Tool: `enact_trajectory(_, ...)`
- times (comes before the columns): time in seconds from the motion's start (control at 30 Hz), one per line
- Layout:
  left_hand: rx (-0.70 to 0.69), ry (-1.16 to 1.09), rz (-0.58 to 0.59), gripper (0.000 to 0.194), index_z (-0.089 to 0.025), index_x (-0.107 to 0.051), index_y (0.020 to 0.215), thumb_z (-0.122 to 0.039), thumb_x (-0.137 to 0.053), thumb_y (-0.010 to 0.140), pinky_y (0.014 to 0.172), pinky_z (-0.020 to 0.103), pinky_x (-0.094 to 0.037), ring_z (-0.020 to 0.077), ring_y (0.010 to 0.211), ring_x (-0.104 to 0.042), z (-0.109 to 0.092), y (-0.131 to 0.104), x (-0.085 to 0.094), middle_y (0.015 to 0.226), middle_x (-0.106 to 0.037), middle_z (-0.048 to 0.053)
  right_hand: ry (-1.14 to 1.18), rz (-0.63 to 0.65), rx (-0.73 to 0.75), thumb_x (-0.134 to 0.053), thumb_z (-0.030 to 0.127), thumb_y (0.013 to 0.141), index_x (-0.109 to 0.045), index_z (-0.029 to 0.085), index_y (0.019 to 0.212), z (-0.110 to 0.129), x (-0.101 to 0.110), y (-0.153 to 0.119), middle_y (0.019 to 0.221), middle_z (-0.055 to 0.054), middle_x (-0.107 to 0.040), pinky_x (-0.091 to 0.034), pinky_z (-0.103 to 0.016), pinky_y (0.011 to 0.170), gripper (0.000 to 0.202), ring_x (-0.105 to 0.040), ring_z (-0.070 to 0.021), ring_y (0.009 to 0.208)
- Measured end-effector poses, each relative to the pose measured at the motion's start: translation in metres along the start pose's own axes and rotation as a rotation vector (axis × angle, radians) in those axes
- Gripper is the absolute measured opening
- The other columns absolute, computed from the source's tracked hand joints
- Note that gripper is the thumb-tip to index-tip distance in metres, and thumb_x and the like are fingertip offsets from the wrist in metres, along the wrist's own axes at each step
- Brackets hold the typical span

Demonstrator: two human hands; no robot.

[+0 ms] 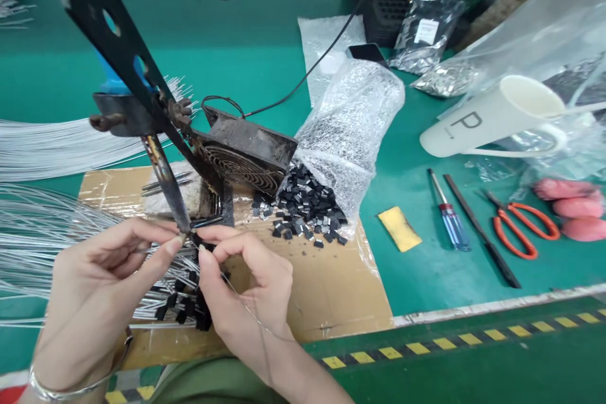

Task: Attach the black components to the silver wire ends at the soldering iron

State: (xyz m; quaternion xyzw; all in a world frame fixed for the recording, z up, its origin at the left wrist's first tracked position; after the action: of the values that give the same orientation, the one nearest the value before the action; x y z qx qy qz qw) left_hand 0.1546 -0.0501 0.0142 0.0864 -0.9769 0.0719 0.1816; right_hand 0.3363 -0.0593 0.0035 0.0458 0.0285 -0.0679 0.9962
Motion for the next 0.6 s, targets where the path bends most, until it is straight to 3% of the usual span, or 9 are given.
enact_trajectory(0.6, -0.020, 0.001, -0.008, 0.006, -0.026, -0.079, 0.079, -0.022, -0.081, 0.083, 0.065, 0.014, -0.056, 0.0111, 0.076, -0.075, -0.0027, 0.0002, 0.0013, 0.088, -0.082, -0.003, -0.054, 0.025, 0.068, -0.072, 0.004, 0.094, -0.070, 0.023, 0.088, 0.0025, -0.0015, -0.0030, 0.109, -0.004, -0.085, -0.064, -0.028, 0.092, 0.020, -0.082, -0.0184, 0.102)
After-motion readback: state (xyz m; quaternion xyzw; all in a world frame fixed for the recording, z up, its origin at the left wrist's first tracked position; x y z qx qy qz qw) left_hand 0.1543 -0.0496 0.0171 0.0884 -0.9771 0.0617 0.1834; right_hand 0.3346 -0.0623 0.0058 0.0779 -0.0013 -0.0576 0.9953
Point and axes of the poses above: each hand's wrist, its own y-axis towards the middle knuckle, its own x-axis out of the back of the hand, z = x × y, the point moved 8 cm from there along y, towards the middle knuckle
